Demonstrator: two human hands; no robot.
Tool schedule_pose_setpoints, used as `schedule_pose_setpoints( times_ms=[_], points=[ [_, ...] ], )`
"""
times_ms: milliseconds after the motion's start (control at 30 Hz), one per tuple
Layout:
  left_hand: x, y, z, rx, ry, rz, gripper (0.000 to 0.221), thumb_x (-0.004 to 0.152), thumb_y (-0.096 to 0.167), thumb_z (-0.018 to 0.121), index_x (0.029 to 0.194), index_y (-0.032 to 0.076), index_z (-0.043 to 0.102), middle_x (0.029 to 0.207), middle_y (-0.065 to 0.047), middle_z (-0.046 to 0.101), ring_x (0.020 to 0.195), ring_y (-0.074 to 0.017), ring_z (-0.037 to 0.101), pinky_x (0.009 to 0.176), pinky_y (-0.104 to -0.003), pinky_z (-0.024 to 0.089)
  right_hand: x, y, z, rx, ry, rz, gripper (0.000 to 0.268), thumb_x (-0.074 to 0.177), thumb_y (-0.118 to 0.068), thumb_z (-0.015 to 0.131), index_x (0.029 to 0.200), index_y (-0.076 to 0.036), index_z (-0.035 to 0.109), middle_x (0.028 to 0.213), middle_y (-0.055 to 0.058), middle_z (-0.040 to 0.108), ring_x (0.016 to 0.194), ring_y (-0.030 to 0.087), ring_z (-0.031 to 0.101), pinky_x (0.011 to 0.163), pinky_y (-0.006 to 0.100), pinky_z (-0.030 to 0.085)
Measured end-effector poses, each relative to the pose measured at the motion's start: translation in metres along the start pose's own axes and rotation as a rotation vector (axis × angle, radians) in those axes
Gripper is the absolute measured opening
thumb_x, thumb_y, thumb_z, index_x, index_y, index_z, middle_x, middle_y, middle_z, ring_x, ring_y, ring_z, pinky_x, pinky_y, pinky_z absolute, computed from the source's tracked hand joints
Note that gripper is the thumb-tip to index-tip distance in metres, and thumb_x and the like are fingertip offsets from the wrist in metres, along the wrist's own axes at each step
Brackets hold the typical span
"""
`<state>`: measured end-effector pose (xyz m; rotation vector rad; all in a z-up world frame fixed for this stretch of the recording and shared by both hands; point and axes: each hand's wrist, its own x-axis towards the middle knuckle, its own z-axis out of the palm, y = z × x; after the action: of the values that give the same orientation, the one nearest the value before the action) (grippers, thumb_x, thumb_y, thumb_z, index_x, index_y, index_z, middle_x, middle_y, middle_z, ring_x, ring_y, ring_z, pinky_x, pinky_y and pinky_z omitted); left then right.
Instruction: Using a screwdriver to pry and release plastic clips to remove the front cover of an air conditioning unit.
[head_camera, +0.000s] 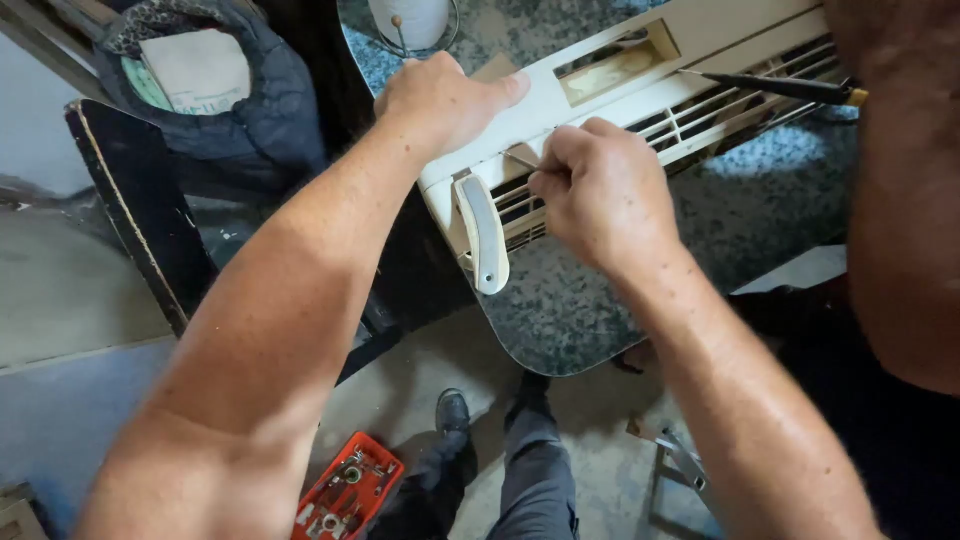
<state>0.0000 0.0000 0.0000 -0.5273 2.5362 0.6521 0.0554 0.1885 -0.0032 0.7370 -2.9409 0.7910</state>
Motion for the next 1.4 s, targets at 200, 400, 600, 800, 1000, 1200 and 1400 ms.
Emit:
schedule_pose_setpoints(
  times_ms=[200,400,600,800,1000,1200,1400],
  points=[
    [0.005,-0.004,0.006,0.015,0.031,0.052,0.095,0.085,0.086,0.048,0.137,0.007,0.06,0.136,-0.018,0.062,0.124,-0.0394,0.059,0.096,-0.05,0.05,-0.02,0.007,0.027,-0.034,0.177,-0.044,0.019,0.088,-0.014,0.075,0.082,-0.009,0.058,0.084,0.008,0.057,0.063,0.035,0.055,0.049,0.051,0.039],
    [-0.002,-0.004,0.003,-0.015,0.022,0.041,0.095,0.086,0.084,0.048,0.142,0.007,0.055,0.142,-0.019,0.057,0.131,-0.0396,0.053,0.102,-0.052,0.045,-0.036,-0.008,0.052,0.03,0.416,-0.002,0.019,0.088,-0.009,0.075,0.081,-0.006,0.058,0.083,0.006,0.052,0.071,0.029,0.052,0.051,0.045,0.039],
    [0.002,-0.007,0.009,-0.008,0.07,0.081,0.097,0.086,0.087,0.048,0.141,0.007,0.057,0.139,-0.019,0.061,0.127,-0.0402,0.057,0.097,-0.049,0.051,-0.039,-0.01,0.061,0.068,0.512,-0.033,0.012,0.091,-0.006,0.072,0.085,-0.007,0.062,0.085,0.007,0.053,0.075,0.028,0.053,0.057,0.043,0.041],
    [0.013,-0.009,0.013,0.015,0.123,0.119,0.097,0.086,0.088,0.051,0.139,0.007,0.059,0.137,-0.019,0.061,0.125,-0.042,0.057,0.094,-0.052,0.05,-0.039,-0.007,0.064,0.048,0.469,0.005,0.018,0.09,-0.01,0.072,0.082,-0.006,0.056,0.085,0.008,0.054,0.074,0.031,0.054,0.055,0.047,0.041],
    [0.01,-0.006,0.008,0.007,0.082,0.08,0.099,0.084,0.09,0.05,0.141,0.008,0.056,0.137,-0.016,0.061,0.125,-0.0385,0.057,0.093,-0.048,0.051,-0.029,-0.01,0.041,0.065,0.287,0.106,0.015,0.085,-0.012,0.077,0.084,-0.008,0.063,0.088,0.004,0.057,0.076,0.029,0.058,0.06,0.045,0.045],
    [0.019,-0.009,0.012,-0.015,0.107,0.11,0.097,0.084,0.089,0.053,0.137,0.008,0.06,0.136,-0.016,0.062,0.124,-0.039,0.059,0.094,-0.048,0.05,-0.022,-0.022,0.022,0.088,0.174,0.163,0.027,0.091,-0.013,0.078,0.108,-0.008,0.058,0.105,0.01,0.061,0.093,0.028,0.06,0.071,0.044,0.048],
    [0.015,-0.008,0.011,-0.049,0.113,0.11,0.098,0.085,0.087,0.054,0.143,0.009,0.055,0.142,-0.016,0.058,0.13,-0.0398,0.054,0.101,-0.051,0.046,-0.031,-0.01,0.04,-0.004,0.348,0.07,0.06,0.092,-0.021,0.077,0.146,-0.018,0.051,0.143,0.013,0.043,0.125,0.037,0.041,0.099,0.053,0.046]
  ],
)
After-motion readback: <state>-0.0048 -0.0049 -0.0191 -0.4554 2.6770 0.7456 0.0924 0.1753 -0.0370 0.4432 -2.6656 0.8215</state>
